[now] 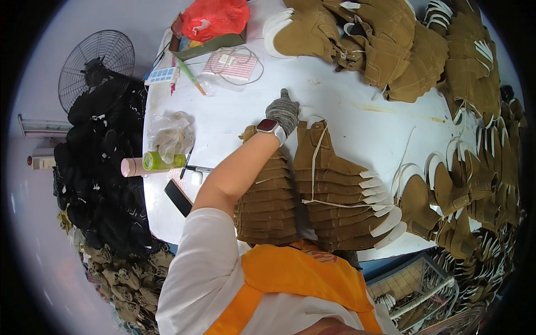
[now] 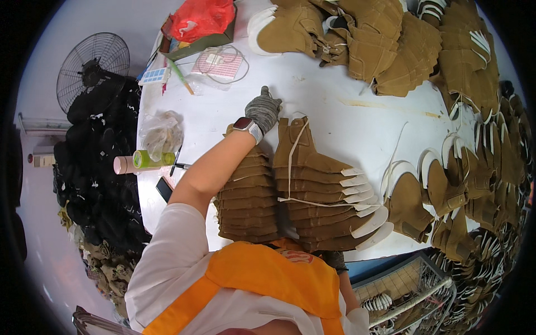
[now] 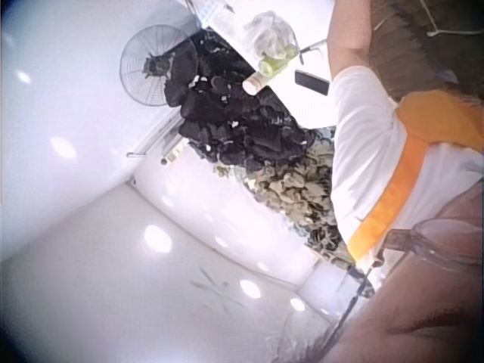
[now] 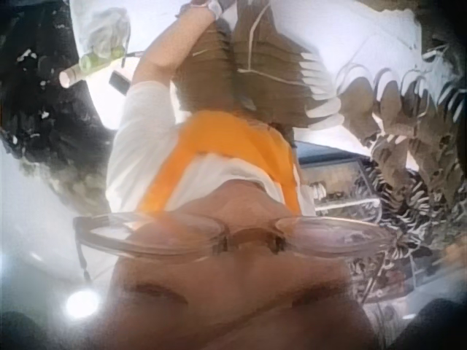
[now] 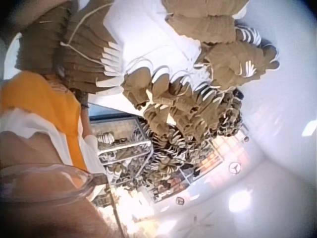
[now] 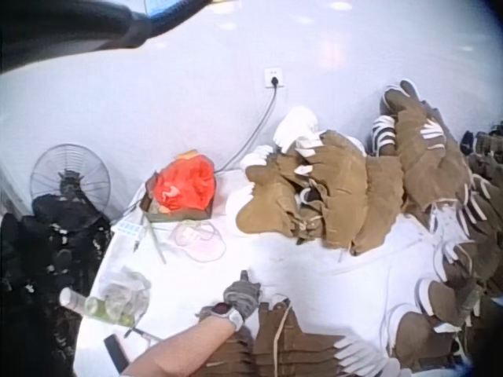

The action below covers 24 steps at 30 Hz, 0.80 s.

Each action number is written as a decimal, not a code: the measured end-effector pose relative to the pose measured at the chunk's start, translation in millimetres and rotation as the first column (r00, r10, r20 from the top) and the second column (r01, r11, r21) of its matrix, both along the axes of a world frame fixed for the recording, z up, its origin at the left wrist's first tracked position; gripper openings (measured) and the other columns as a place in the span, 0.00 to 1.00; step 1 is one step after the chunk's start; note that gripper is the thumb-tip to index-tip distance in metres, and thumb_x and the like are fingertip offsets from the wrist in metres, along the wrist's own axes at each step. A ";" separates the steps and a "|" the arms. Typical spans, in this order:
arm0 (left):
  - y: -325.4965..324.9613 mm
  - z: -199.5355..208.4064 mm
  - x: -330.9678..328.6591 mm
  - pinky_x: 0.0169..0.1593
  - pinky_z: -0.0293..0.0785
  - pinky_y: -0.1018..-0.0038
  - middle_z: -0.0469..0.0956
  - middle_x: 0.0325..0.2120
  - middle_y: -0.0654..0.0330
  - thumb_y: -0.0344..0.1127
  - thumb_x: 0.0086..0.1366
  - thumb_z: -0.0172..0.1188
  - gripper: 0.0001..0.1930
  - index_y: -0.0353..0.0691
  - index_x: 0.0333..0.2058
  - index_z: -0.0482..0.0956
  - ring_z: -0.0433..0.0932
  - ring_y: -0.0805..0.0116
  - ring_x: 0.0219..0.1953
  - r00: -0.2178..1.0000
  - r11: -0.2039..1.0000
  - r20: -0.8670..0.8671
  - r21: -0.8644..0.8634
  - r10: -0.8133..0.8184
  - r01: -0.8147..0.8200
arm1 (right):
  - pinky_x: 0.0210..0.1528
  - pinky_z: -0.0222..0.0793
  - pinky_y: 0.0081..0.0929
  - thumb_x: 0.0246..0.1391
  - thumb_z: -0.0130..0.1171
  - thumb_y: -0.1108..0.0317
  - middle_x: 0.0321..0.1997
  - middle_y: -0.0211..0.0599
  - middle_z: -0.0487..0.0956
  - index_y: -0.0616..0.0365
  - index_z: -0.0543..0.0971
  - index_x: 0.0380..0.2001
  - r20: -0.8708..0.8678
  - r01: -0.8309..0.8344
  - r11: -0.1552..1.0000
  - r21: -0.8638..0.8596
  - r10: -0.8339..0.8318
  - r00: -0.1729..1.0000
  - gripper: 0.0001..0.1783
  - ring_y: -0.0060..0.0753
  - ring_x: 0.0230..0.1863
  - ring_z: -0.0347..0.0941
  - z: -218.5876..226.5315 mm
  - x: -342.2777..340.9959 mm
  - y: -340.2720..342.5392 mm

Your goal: The person organizes shoe components on a table, trims excess threads from a stack of shoe uppers using a pair of snips, and stacks the completed components together.

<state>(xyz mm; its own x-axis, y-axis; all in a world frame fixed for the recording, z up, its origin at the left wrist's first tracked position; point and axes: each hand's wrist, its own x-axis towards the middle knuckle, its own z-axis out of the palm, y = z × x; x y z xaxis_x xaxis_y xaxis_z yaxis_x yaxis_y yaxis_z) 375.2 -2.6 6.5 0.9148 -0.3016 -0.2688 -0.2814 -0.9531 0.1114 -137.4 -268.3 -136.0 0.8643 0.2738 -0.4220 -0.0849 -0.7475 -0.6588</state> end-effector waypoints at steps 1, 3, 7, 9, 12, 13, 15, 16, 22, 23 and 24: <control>1.7 3.2 -4.0 0.50 0.73 0.62 0.73 0.47 0.40 0.42 0.66 0.47 0.17 0.47 0.49 0.77 0.78 0.51 0.43 0.996 0.993 0.015 -0.080 0.084 -0.083 | 0.47 0.67 0.46 0.43 0.60 0.59 0.43 0.46 0.78 0.47 0.81 0.36 0.001 -0.008 1.000 0.000 0.008 1.000 0.14 0.52 0.46 0.71 -1.3 -2.7 -2.1; 6.1 6.4 -3.4 0.49 0.72 0.61 0.75 0.45 0.44 0.42 0.66 0.47 0.16 0.47 0.48 0.77 0.77 0.50 0.44 0.999 0.994 0.025 -0.110 0.023 -0.020 | 0.47 0.67 0.46 0.43 0.60 0.59 0.43 0.46 0.78 0.47 0.81 0.36 0.001 -0.021 1.000 -0.006 0.021 1.000 0.14 0.52 0.46 0.71 -3.4 -10.2 -6.7; 20.9 -4.2 -3.1 0.48 0.71 0.60 0.79 0.38 0.49 0.44 0.65 0.48 0.16 0.42 0.41 0.79 0.76 0.53 0.44 0.997 0.945 -0.066 -0.325 -0.045 0.021 | 0.51 0.65 0.44 0.42 0.61 0.58 0.46 0.46 0.77 0.48 0.80 0.39 0.185 -0.087 0.985 -0.146 0.114 0.976 0.18 0.50 0.48 0.70 4.8 -20.6 -13.6; 9.3 -16.8 7.6 0.46 0.71 0.59 0.79 0.37 0.49 0.46 0.65 0.48 0.18 0.39 0.38 0.80 0.77 0.51 0.42 0.960 0.989 -0.261 -0.127 -0.102 0.071 | 0.50 0.65 0.44 0.42 0.61 0.57 0.46 0.45 0.77 0.49 0.80 0.41 0.148 -0.022 1.000 -0.010 0.023 0.989 0.20 0.49 0.49 0.71 6.3 -16.7 -13.3; 2.6 -10.4 -10.0 0.47 0.73 0.64 0.79 0.36 0.45 0.43 0.66 0.46 0.17 0.38 0.40 0.80 0.78 0.52 0.41 0.972 0.992 -0.216 -0.104 -0.091 0.070 | 0.51 0.65 0.43 0.42 0.61 0.58 0.47 0.44 0.77 0.50 0.79 0.43 0.062 -0.041 0.999 0.025 0.039 0.997 0.22 0.48 0.50 0.70 24.8 -2.0 -7.4; 2.8 -12.9 -11.3 0.46 0.73 0.63 0.79 0.35 0.46 0.43 0.66 0.47 0.17 0.38 0.39 0.80 0.78 0.51 0.40 0.981 0.987 -0.152 -0.122 -0.122 0.104 | 0.51 0.65 0.42 0.42 0.60 0.58 0.47 0.44 0.77 0.50 0.79 0.43 0.065 -0.047 0.999 0.018 0.045 0.997 0.22 0.48 0.50 0.70 22.4 -1.3 -7.6; 12.0 -37.1 -13.2 0.44 0.73 0.61 0.80 0.33 0.49 0.43 0.64 0.48 0.16 0.37 0.36 0.80 0.78 0.50 0.38 0.985 0.976 -0.017 -0.143 -0.170 0.165 | 0.51 0.65 0.42 0.42 0.60 0.59 0.47 0.44 0.77 0.50 0.79 0.44 0.068 -0.054 0.998 0.014 0.053 0.996 0.22 0.48 0.50 0.70 16.5 -0.4 -3.6; 23.9 -69.0 -11.6 0.43 0.74 0.61 0.80 0.32 0.50 0.40 0.63 0.49 0.14 0.38 0.35 0.81 0.79 0.51 0.38 0.892 0.909 0.189 0.019 -0.412 0.416 | 0.51 0.66 0.42 0.42 0.60 0.59 0.47 0.44 0.77 0.50 0.79 0.44 0.070 -0.067 0.998 0.018 0.066 0.995 0.22 0.48 0.50 0.70 14.6 1.2 -3.9; -16.0 -13.1 -37.5 0.44 0.74 0.62 0.79 0.38 0.49 0.36 0.62 0.49 0.12 0.37 0.37 0.80 0.78 0.54 0.41 0.994 0.994 -0.094 -0.093 0.052 -0.060 | 0.52 0.66 0.41 0.43 0.60 0.60 0.48 0.44 0.77 0.51 0.78 0.44 0.106 -0.080 0.997 0.006 0.079 0.991 0.21 0.48 0.50 0.70 11.6 -0.4 -13.4; -13.2 -18.3 -41.9 0.44 0.74 0.62 0.79 0.38 0.48 0.36 0.62 0.49 0.12 0.37 0.37 0.79 0.78 0.53 0.41 0.999 0.996 -0.022 -0.080 0.045 -0.046 | 0.52 0.66 0.41 0.43 0.59 0.60 0.48 0.43 0.77 0.51 0.78 0.44 0.117 -0.090 0.996 0.002 0.089 0.989 0.21 0.48 0.50 0.70 12.5 -0.2 -15.9; -21.0 -31.5 -44.2 0.44 0.74 0.63 0.79 0.38 0.48 0.35 0.62 0.49 0.12 0.36 0.36 0.79 0.78 0.53 0.41 0.999 0.997 0.042 -0.074 0.009 -0.006 | 0.52 0.66 0.41 0.43 0.59 0.60 0.48 0.43 0.77 0.51 0.78 0.44 0.116 -0.073 0.997 -0.007 0.074 0.990 0.21 0.48 0.50 0.70 14.8 -4.6 -17.9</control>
<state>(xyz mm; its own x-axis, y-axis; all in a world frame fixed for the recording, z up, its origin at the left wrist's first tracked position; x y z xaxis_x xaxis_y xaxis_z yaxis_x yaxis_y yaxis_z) 331.0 -23.6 -24.9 0.9272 -0.3124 -0.2068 -0.2804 -0.9447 0.1701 -142.0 -286.1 -121.2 0.8852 0.3373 -0.3205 0.0474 -0.7507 -0.6590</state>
